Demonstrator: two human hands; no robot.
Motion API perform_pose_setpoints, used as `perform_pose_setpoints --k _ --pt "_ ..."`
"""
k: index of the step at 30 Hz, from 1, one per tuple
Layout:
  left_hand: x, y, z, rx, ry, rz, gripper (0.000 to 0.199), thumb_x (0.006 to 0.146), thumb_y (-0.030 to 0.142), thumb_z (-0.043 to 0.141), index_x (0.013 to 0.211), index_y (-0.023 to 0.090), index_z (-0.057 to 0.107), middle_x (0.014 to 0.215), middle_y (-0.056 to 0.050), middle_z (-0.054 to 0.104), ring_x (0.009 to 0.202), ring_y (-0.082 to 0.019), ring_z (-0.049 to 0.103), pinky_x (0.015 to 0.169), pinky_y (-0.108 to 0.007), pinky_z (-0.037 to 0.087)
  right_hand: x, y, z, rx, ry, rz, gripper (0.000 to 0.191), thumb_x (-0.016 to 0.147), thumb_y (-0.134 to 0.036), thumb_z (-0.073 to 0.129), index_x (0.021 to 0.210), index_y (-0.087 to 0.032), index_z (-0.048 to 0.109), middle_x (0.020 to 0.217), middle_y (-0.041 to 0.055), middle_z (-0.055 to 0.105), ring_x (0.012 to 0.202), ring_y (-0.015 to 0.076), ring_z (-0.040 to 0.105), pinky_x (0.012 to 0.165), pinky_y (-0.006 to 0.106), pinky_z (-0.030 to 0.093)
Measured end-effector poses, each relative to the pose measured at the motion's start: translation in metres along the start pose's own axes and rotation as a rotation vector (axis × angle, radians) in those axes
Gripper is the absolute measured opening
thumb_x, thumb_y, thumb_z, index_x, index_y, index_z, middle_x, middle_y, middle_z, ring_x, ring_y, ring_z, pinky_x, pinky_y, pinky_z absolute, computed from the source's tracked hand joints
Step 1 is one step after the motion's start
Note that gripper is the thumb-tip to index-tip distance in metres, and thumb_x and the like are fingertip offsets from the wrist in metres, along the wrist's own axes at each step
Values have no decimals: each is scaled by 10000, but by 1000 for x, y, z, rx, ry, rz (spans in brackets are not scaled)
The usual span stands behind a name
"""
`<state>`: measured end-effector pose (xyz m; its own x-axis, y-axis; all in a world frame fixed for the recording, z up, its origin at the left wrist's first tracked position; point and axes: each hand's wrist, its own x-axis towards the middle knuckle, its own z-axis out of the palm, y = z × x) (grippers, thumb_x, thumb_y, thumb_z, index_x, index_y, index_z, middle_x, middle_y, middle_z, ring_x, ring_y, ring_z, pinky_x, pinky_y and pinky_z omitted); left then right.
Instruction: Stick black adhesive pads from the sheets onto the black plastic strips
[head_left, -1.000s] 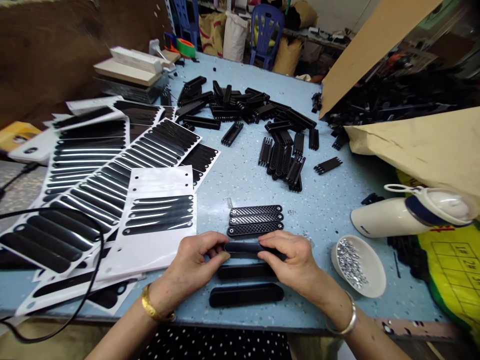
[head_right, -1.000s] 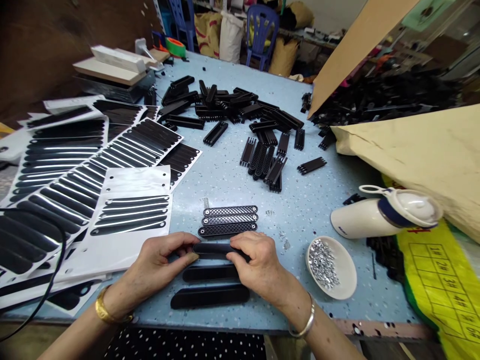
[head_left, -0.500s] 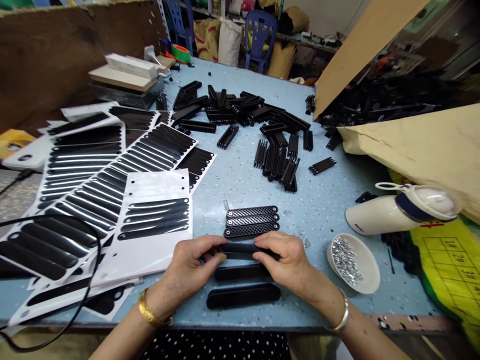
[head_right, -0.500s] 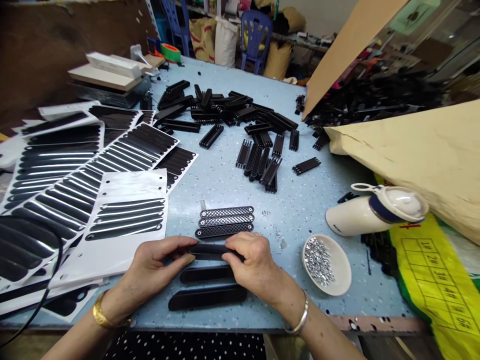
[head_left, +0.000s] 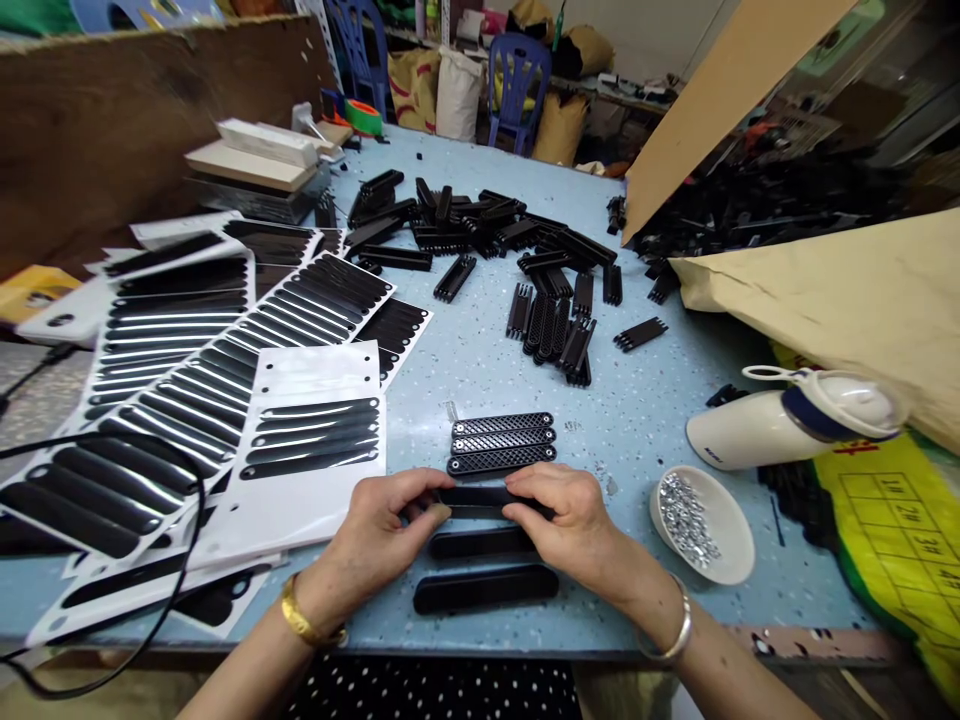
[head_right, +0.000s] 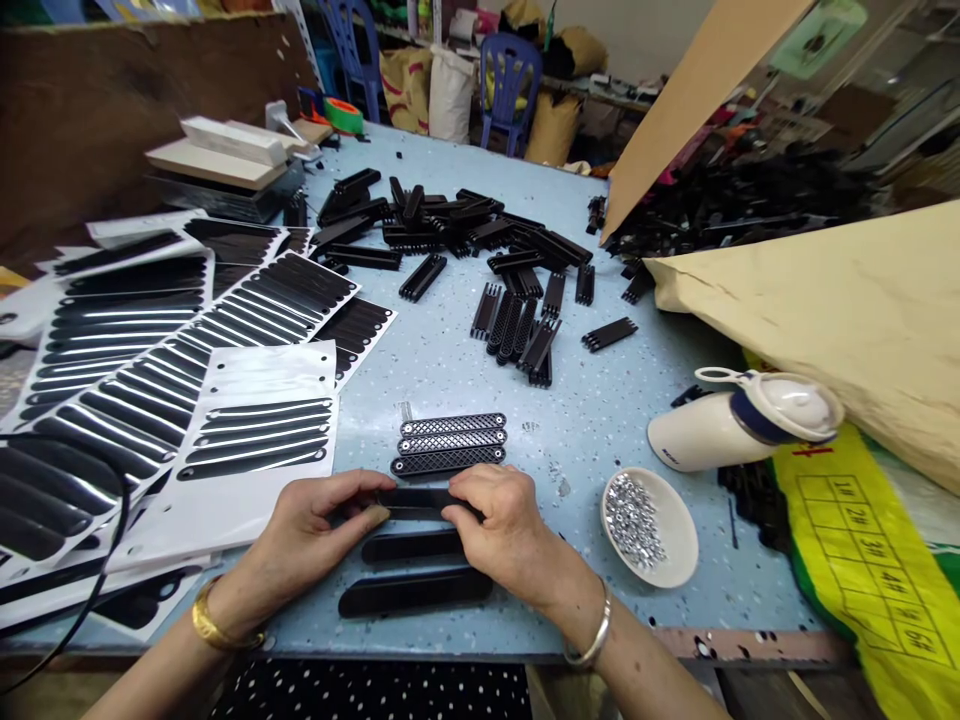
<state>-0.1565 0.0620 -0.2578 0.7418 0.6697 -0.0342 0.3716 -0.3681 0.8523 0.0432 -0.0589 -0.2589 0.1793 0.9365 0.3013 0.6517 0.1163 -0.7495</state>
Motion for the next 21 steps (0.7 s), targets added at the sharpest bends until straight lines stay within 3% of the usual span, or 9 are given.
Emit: perform_pose_setpoints --k 6,21 --pt "1 4 -1 -10 -38 -49 189 811 273 586 915 171 706 669 12 687 594 -131 614 569 -239 470 -1 -1 0 93 36 51 132 734 -89 731 843 -154 765 832 96 765 739 216 717 678 339 580" --pt "1 0 1 -41 -56 -77 174 798 255 599 916 182 704 667 19 668 609 -130 602 586 -236 450 -2 -5 -6 55 59 20 100 761 -117 705 833 -165 756 825 89 764 736 222 715 674 366 588"
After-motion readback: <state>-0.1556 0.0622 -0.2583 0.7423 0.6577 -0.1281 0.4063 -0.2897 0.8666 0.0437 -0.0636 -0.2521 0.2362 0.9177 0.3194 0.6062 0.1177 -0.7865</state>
